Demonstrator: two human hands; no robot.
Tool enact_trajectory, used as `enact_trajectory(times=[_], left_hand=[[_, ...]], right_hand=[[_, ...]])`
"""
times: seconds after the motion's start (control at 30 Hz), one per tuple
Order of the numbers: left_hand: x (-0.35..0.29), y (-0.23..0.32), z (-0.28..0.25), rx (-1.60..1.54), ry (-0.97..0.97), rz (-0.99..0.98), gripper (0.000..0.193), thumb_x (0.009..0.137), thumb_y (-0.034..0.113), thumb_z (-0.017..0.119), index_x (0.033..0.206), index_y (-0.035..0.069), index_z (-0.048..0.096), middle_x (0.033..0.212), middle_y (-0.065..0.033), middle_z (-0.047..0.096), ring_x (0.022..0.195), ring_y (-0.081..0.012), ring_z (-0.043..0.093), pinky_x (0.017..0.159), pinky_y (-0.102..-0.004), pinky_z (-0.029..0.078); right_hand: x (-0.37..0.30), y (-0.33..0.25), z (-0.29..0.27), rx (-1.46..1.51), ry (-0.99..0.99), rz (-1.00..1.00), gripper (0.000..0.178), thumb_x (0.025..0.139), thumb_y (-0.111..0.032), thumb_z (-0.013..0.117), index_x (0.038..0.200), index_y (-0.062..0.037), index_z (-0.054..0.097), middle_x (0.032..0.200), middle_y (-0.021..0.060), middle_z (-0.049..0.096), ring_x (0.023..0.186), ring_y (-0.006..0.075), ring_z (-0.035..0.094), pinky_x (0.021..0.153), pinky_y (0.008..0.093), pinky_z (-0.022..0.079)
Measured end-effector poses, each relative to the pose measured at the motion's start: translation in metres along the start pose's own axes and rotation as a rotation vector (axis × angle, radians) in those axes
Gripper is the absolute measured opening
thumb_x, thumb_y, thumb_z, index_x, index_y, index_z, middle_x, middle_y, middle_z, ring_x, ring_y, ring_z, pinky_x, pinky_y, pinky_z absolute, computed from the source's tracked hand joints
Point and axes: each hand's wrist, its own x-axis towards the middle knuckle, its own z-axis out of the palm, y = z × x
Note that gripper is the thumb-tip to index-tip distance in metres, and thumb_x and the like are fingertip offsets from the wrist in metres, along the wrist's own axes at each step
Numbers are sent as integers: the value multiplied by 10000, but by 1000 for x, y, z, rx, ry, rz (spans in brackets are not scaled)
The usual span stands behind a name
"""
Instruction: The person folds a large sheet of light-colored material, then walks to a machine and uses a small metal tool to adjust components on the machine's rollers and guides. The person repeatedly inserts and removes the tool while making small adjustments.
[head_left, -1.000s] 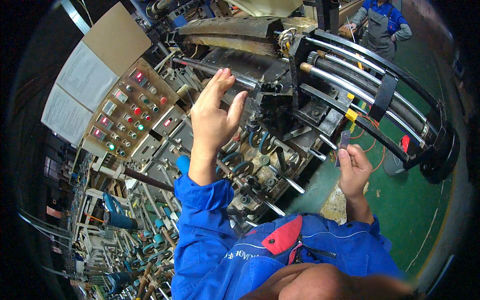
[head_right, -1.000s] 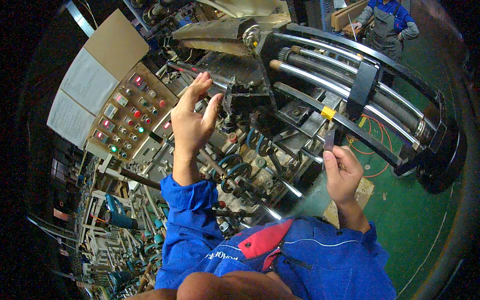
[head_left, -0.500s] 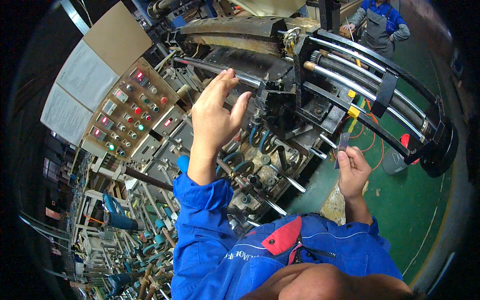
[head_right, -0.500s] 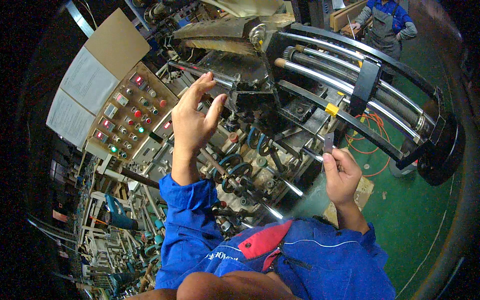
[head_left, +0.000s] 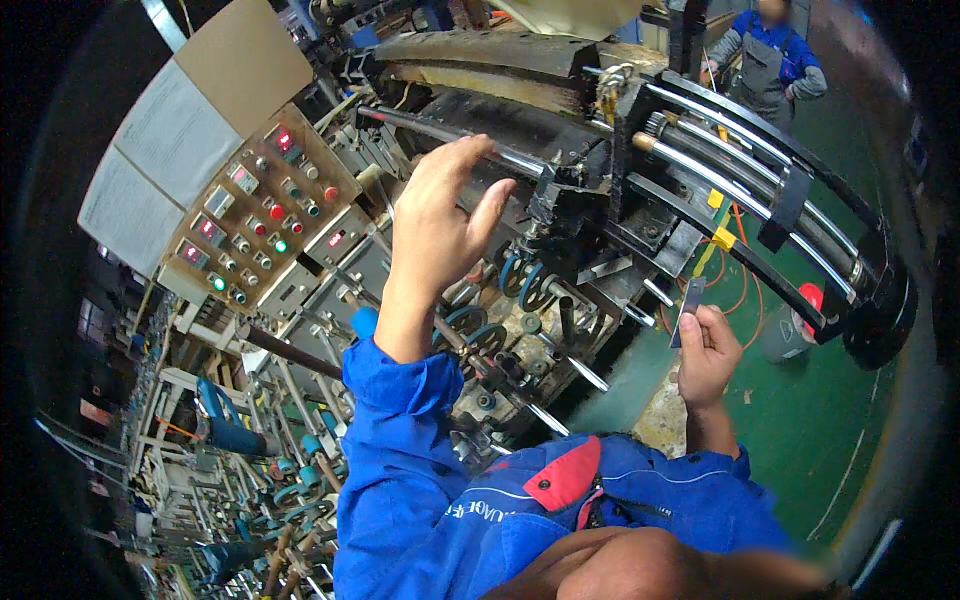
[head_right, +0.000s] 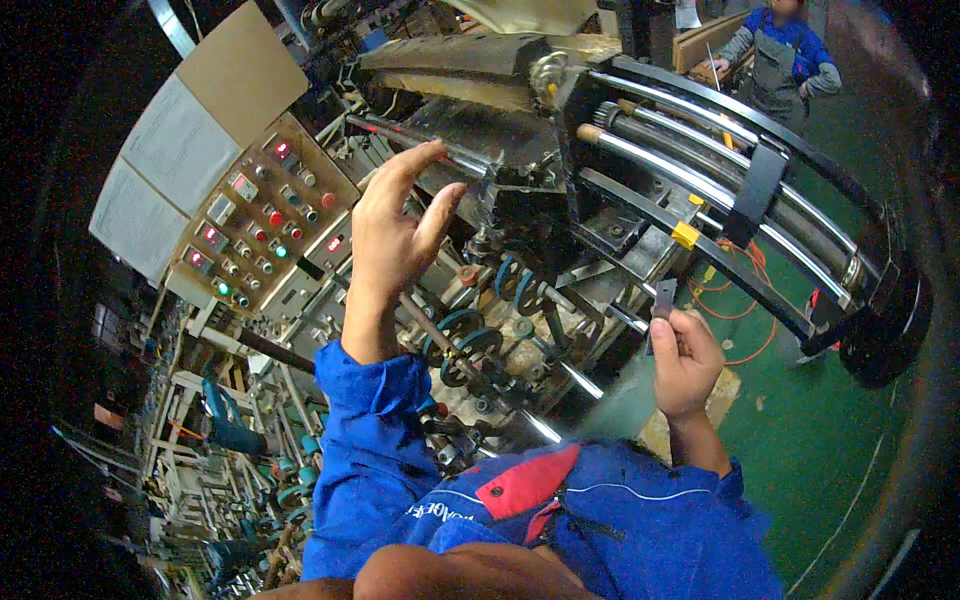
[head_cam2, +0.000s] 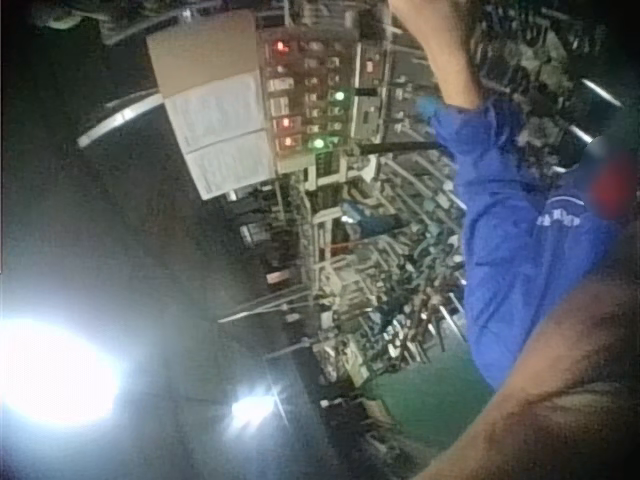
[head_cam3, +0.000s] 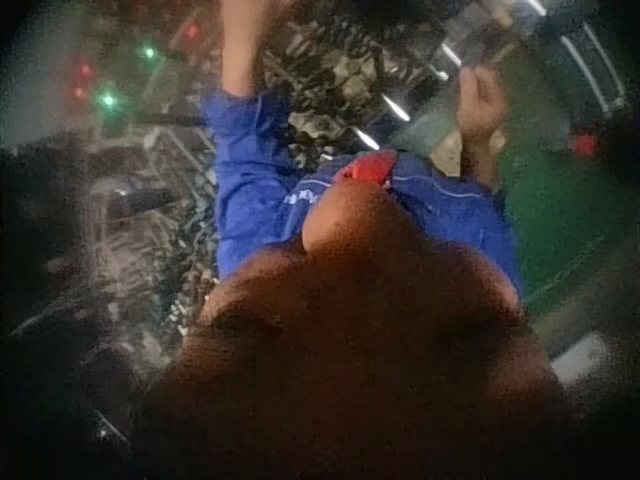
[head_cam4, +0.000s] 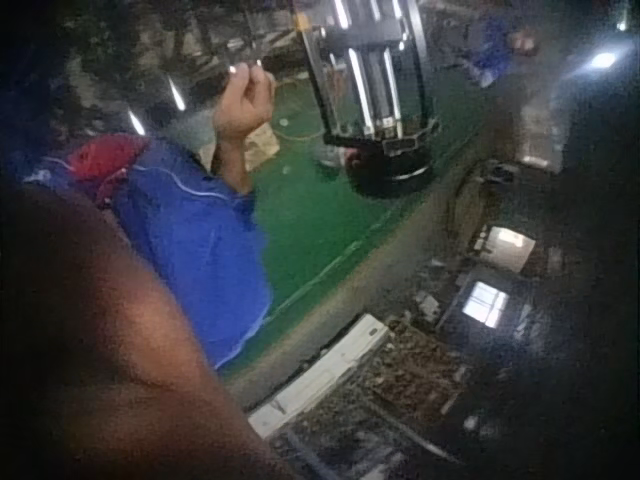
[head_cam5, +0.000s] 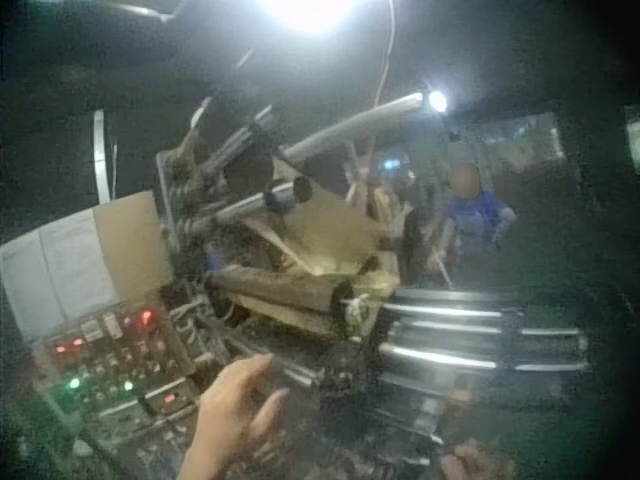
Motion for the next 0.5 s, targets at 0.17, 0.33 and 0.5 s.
enact_trajectory(times=[0.17,0.33,0.5], left_hand=[[5,-16,5,12,-8,89,352,889,148,778,1216,52,690,1226,-148,696,1158,-355,647,1021,-417,514],[6,-51,16,26,-22,77,463,858,262,813,1248,56,673,1282,-179,670,1241,-379,611,1073,-446,485],[15,-102,23,21,-20,42,603,786,454,839,1170,26,655,1155,-181,654,1141,-389,607,1023,-448,487]], right_hand=[[2,-7,4,-79,2,-41,83,955,0,679,1025,32,710,855,10,577,717,65,511,617,219,405],[7,-10,6,-160,-19,-77,85,953,3,668,1020,29,714,846,16,583,724,78,518,618,227,409],[4,-4,4,-131,25,-38,84,960,-25,687,1014,38,700,890,27,608,779,88,531,672,234,424]])
